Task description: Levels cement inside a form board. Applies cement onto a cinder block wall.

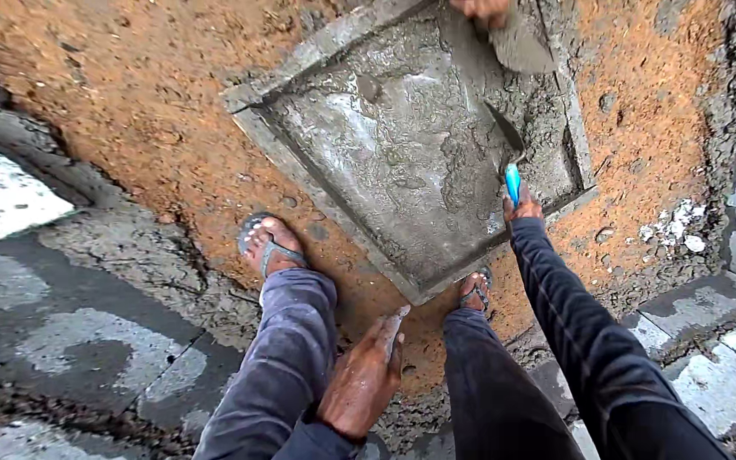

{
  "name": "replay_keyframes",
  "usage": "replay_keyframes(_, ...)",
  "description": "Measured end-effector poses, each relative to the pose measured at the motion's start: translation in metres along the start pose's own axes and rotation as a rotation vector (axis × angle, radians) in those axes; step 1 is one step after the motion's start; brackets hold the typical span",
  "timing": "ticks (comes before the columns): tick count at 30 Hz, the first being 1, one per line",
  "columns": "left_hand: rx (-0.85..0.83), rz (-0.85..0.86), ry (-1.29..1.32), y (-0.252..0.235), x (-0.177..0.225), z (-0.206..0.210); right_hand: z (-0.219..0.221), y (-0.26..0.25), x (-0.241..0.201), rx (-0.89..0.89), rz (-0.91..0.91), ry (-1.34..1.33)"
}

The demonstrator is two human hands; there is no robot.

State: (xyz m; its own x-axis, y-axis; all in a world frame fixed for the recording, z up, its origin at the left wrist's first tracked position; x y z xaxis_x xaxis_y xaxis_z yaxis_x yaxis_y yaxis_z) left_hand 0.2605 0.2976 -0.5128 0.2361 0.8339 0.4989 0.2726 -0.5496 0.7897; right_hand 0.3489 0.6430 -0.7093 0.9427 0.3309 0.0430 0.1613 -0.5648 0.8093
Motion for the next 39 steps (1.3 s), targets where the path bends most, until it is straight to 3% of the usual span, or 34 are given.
replay_keyframes(3, 0.005, 0.003, -0.017, -0.001, -0.002, 0.002, 0.016, -0.011, -0.01, -0.025, -0.027, -0.016)
replay_keyframes(6, -0.042, -0.012, -0.015, 0.0, -0.001, 0.003, 0.044, 0.019, 0.03, -0.103, -0.093, 0.074)
replay_keyframes(9, -0.071, -0.026, -0.013, -0.004, 0.003, 0.007, 0.041, 0.045, 0.068, -0.246, -0.138, 0.181)
replay_keyframes(11, -0.075, -0.025, -0.007, -0.004, 0.004, 0.01, 0.032, 0.059, 0.087, -0.197, -0.175, 0.126)
replay_keyframes(13, -0.056, -0.01, -0.011, -0.003, 0.003, 0.013, 0.03, 0.06, 0.098, -0.081, -0.103, 0.047)
replay_keyframes(16, -0.057, 0.001, -0.019, -0.001, 0.004, 0.015, 0.037, 0.045, 0.081, -0.06, 0.124, -0.067)
replay_keyframes(19, -0.069, 0.005, -0.025, -0.003, 0.006, 0.018, 0.059, 0.043, 0.038, -0.098, 0.187, -0.167)
replay_keyframes(24, -0.173, -0.073, -0.021, -0.004, 0.012, 0.016, 0.069, 0.067, 0.016, -0.317, -0.089, 0.058)
replay_keyframes(29, -0.175, -0.086, -0.04, -0.003, 0.008, 0.021, 0.04, 0.028, 0.015, -0.098, -0.29, 0.072)
replay_keyframes(33, -0.25, -0.101, -0.061, -0.004, 0.013, 0.022, 0.014, -0.017, -0.012, -0.193, -0.372, 0.227)
replay_keyframes(35, -0.24, -0.125, -0.05, -0.006, 0.014, 0.017, 0.015, -0.017, -0.001, -0.246, -0.437, 0.307)
replay_keyframes(39, -0.205, -0.114, -0.039, -0.008, 0.009, 0.024, 0.006, -0.002, 0.067, -0.271, -0.482, 0.339)
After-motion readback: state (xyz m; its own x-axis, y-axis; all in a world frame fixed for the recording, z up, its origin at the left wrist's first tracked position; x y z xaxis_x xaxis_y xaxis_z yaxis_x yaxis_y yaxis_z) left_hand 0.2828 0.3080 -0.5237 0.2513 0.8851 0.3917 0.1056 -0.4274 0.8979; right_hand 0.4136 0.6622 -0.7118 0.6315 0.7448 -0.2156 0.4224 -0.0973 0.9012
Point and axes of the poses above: each hand's wrist, its own y-axis away from the middle knuckle, its own z-axis out of the palm, x = y × z, the point moved 3 cm from there along -y, towards the middle knuckle, and after that the axes turned 7 degrees about -x, right-handed, at the moved point
